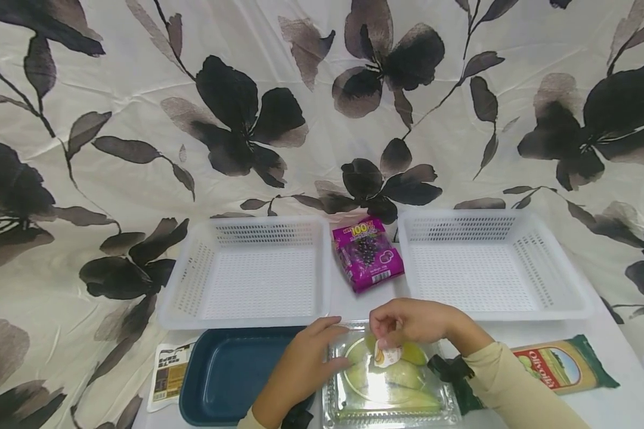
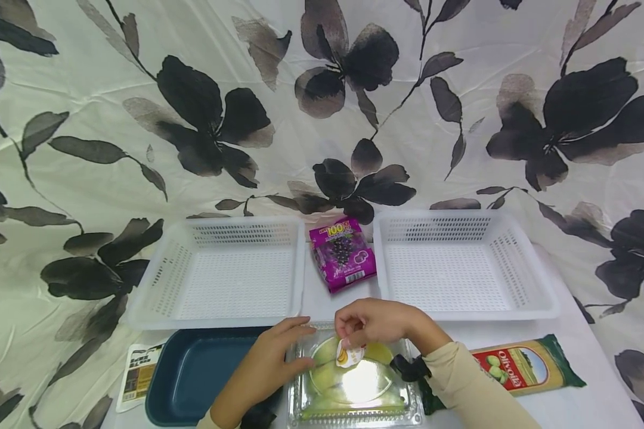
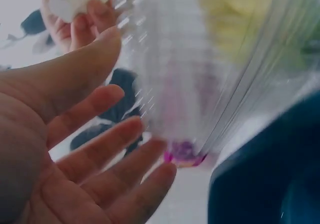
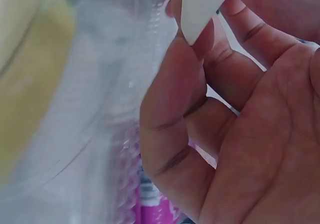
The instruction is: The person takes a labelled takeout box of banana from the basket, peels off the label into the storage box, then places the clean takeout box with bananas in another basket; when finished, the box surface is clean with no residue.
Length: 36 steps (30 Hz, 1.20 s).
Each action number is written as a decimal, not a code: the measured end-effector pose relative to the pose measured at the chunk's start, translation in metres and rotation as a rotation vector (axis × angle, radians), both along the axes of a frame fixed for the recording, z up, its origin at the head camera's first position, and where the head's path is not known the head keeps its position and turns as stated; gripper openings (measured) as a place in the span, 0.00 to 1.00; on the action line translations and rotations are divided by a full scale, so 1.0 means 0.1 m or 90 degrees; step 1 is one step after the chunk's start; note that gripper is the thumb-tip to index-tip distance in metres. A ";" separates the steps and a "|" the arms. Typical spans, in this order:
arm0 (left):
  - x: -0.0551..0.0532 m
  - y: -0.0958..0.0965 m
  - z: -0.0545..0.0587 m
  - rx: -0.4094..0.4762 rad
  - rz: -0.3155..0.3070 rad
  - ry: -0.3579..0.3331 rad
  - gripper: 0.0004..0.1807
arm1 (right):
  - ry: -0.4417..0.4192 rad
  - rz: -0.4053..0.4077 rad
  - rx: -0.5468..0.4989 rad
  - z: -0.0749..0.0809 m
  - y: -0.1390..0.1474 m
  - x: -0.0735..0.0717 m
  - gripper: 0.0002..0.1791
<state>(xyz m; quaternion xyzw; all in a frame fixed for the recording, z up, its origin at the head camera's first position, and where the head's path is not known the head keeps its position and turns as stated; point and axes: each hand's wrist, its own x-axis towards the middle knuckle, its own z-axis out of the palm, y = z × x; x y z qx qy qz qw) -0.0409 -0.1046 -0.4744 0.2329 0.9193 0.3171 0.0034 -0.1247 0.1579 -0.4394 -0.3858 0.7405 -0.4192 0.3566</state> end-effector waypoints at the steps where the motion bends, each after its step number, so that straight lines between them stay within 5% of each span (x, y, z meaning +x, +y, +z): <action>1: 0.01 -0.04 0.02 0.019 0.006 0.011 0.25 | 0.007 0.002 -0.003 0.02 -0.02 0.00 0.07; 10: 0.09 -0.58 0.18 0.104 0.149 0.078 0.17 | 0.037 0.020 -0.017 0.18 -0.34 -0.06 0.06; 19: 0.20 -1.27 0.18 0.039 0.310 0.140 0.16 | 0.035 -0.006 0.004 0.23 -0.86 -0.12 0.05; 25: 0.28 -1.68 0.12 0.007 0.396 0.139 0.15 | -0.018 -0.006 0.004 0.21 -1.19 -0.13 0.18; 30: 0.31 -1.94 0.03 -0.011 0.412 0.104 0.14 | -0.023 0.035 -0.006 0.19 -1.45 -0.12 0.13; 36: 0.34 -2.13 -0.06 -0.018 0.386 0.049 0.16 | -0.029 0.069 -0.005 0.13 -1.72 -0.10 0.06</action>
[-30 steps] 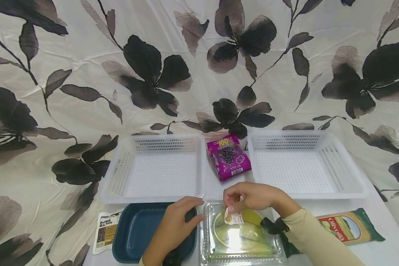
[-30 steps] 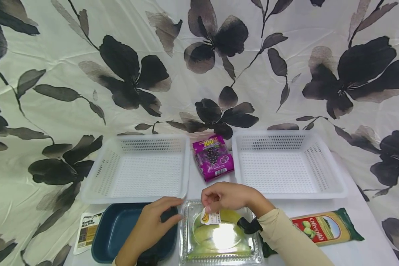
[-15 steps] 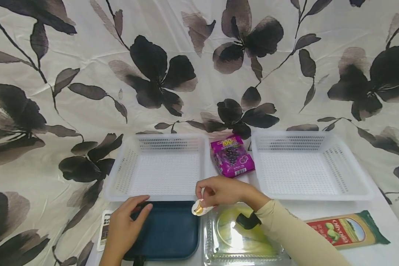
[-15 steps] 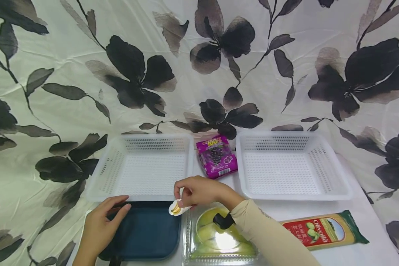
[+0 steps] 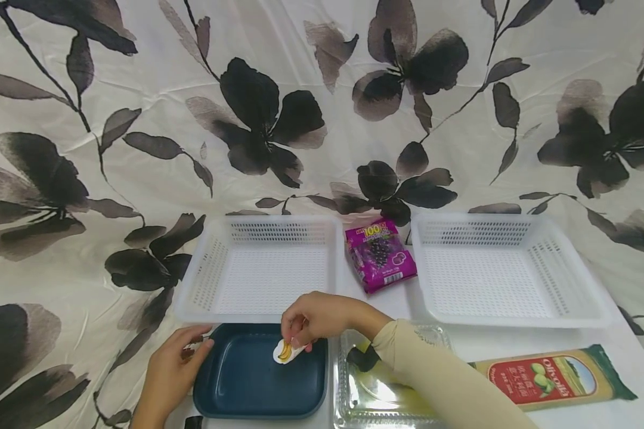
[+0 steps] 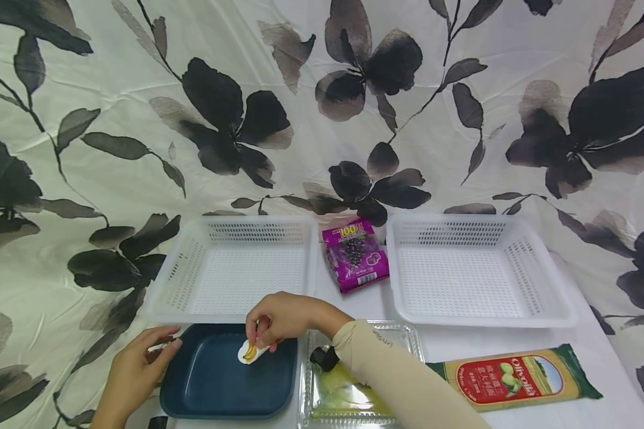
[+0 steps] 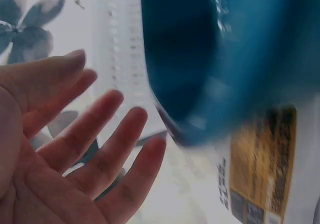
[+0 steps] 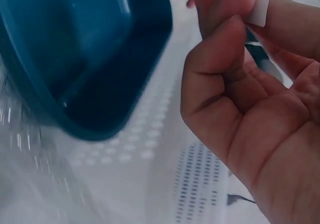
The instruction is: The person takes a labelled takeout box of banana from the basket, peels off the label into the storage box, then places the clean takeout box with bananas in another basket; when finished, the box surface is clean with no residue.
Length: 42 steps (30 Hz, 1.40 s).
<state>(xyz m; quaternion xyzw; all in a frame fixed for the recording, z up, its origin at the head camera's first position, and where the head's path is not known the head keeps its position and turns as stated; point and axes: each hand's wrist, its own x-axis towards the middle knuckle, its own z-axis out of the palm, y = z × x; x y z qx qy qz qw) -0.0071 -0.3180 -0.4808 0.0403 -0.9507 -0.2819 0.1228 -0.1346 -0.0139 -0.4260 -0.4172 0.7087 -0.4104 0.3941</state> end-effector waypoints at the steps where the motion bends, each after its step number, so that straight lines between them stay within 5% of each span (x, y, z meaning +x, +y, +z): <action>1: 0.00 -0.02 -0.02 0.003 -0.003 -0.011 0.16 | 0.002 0.002 0.004 -0.02 -0.04 0.01 0.05; 10: -0.06 -0.26 -0.21 0.119 -0.057 -0.154 0.22 | 0.119 0.035 0.068 -0.11 -0.36 0.09 0.11; 17: -0.11 -0.34 -0.28 0.196 -0.062 -0.203 0.25 | 0.240 0.096 0.100 -0.18 -0.62 0.18 0.13; 31: -0.12 -0.36 -0.30 0.181 -0.067 -0.216 0.20 | 0.263 0.108 0.194 -0.43 -0.99 0.37 0.15; 42: -0.12 -0.34 -0.28 0.165 -0.063 -0.213 0.19 | 0.228 0.118 0.210 -0.63 -1.11 0.29 0.16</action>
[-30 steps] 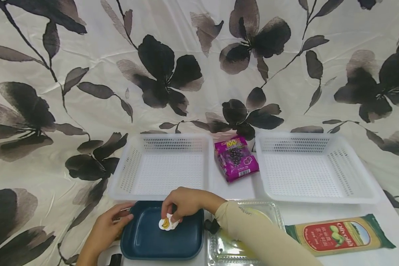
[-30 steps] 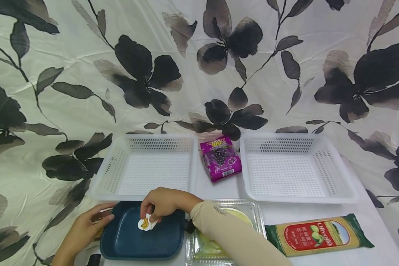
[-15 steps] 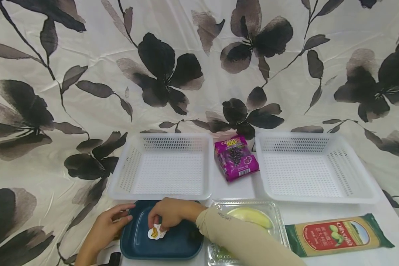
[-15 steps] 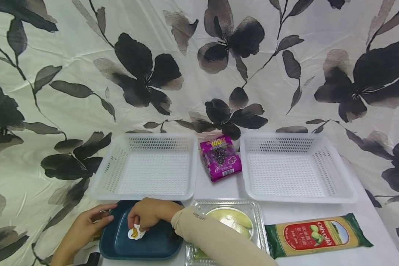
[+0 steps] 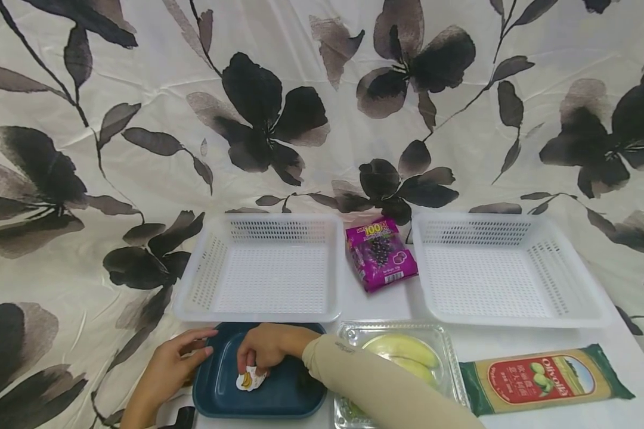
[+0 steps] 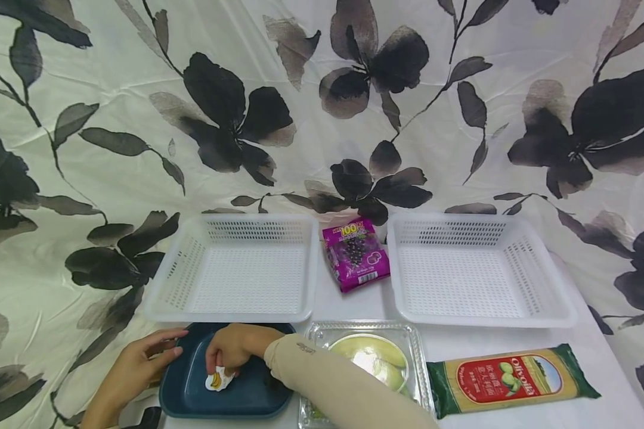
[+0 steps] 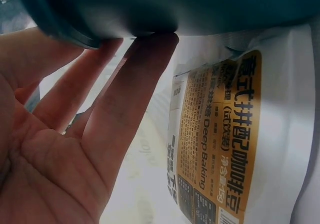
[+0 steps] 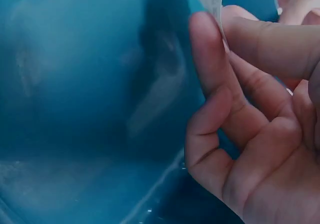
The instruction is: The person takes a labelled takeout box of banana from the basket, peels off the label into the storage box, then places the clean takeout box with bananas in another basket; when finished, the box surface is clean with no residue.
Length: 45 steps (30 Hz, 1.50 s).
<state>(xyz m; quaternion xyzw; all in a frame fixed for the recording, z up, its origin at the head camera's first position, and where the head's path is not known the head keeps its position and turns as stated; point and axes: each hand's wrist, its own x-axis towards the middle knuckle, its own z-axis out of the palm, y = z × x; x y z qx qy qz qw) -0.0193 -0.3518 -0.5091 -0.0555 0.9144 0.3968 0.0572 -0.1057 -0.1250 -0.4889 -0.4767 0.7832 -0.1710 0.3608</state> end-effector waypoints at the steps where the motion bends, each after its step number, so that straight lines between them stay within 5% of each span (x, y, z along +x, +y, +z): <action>1: 0.00 0.00 0.00 0.000 0.000 0.001 0.19 | -0.003 0.002 0.003 -0.01 -0.01 -0.01 0.16; 16: 0.01 -0.02 -0.07 -0.005 -0.010 0.031 0.19 | -0.058 -0.006 0.040 -0.23 -0.04 -0.08 0.14; 25: 0.00 -0.01 -0.05 -0.008 -0.008 0.022 0.20 | 0.056 0.044 0.075 -0.22 -0.09 -0.05 0.12; 29: 0.00 -0.01 -0.04 -0.008 -0.009 0.022 0.20 | 0.062 0.027 0.087 -0.20 -0.10 -0.02 0.11; 33: 0.01 -0.01 -0.04 -0.006 -0.011 0.024 0.20 | 0.016 -0.025 0.102 -0.18 -0.07 0.00 0.11; 40: 0.00 0.00 -0.04 -0.007 -0.009 0.018 0.20 | -0.148 -0.139 0.107 -0.18 0.01 -0.02 0.08; 45: 0.01 0.00 -0.02 -0.013 -0.005 0.007 0.21 | -0.198 -0.146 0.081 -0.18 0.06 -0.03 0.06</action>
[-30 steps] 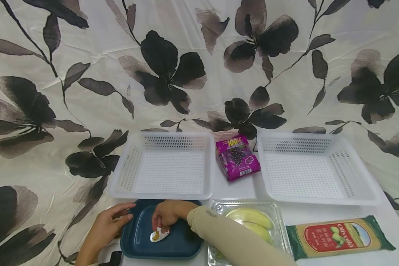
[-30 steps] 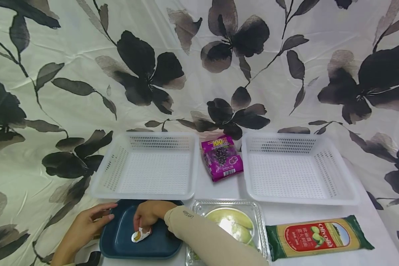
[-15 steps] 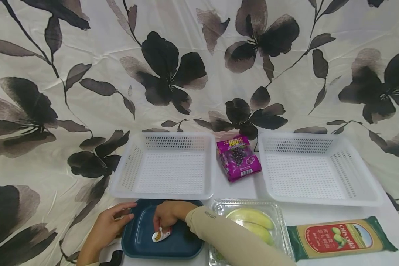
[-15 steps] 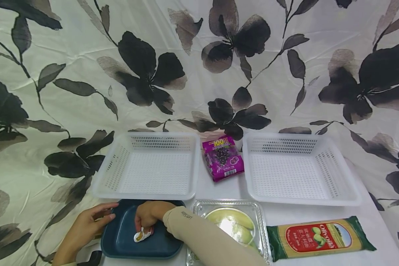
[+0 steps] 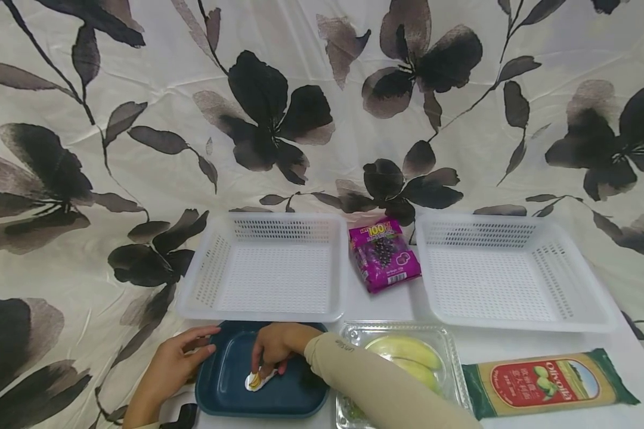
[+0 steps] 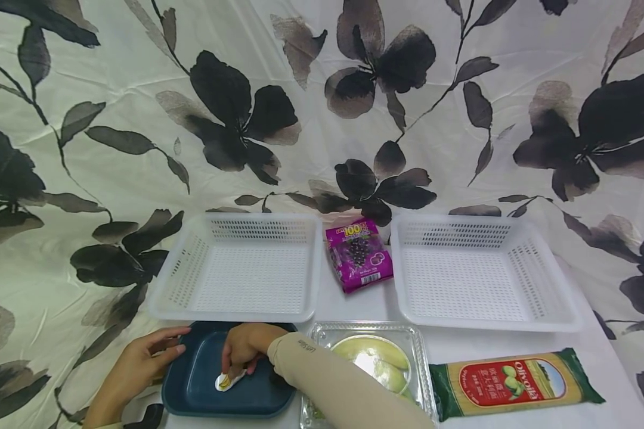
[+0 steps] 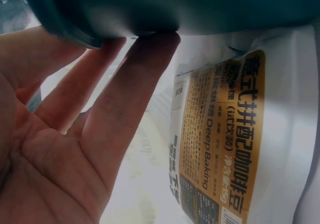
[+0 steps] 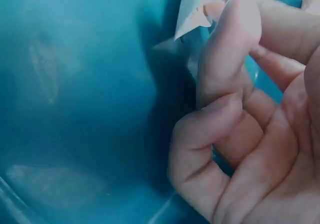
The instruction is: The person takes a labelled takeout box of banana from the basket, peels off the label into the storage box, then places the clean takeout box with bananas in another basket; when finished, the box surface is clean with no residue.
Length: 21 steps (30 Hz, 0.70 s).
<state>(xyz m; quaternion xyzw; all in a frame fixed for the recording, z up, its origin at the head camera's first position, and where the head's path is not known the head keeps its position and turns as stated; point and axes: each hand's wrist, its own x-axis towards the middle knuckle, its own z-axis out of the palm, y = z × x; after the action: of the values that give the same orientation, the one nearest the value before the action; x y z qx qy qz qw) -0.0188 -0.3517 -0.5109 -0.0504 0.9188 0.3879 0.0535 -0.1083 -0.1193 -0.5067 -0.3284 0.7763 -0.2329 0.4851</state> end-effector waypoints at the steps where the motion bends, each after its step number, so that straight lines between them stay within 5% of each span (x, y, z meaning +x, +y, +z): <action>1: 0.00 0.00 0.00 0.001 0.001 -0.002 0.21 | -0.014 0.001 -0.011 0.00 0.00 0.00 0.05; 8: 0.00 0.01 0.01 0.009 0.007 -0.016 0.21 | -0.116 0.005 -0.041 -0.02 0.01 0.00 0.10; 21: 0.00 0.01 0.02 0.006 0.008 -0.025 0.21 | -0.074 0.072 0.040 0.01 0.02 -0.01 0.13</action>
<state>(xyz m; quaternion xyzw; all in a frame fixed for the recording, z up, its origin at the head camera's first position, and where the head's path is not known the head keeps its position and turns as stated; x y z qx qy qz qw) -0.0185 -0.3503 -0.5088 -0.0631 0.9153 0.3918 0.0692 -0.1096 -0.1174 -0.5060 -0.3424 0.7339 -0.1993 0.5517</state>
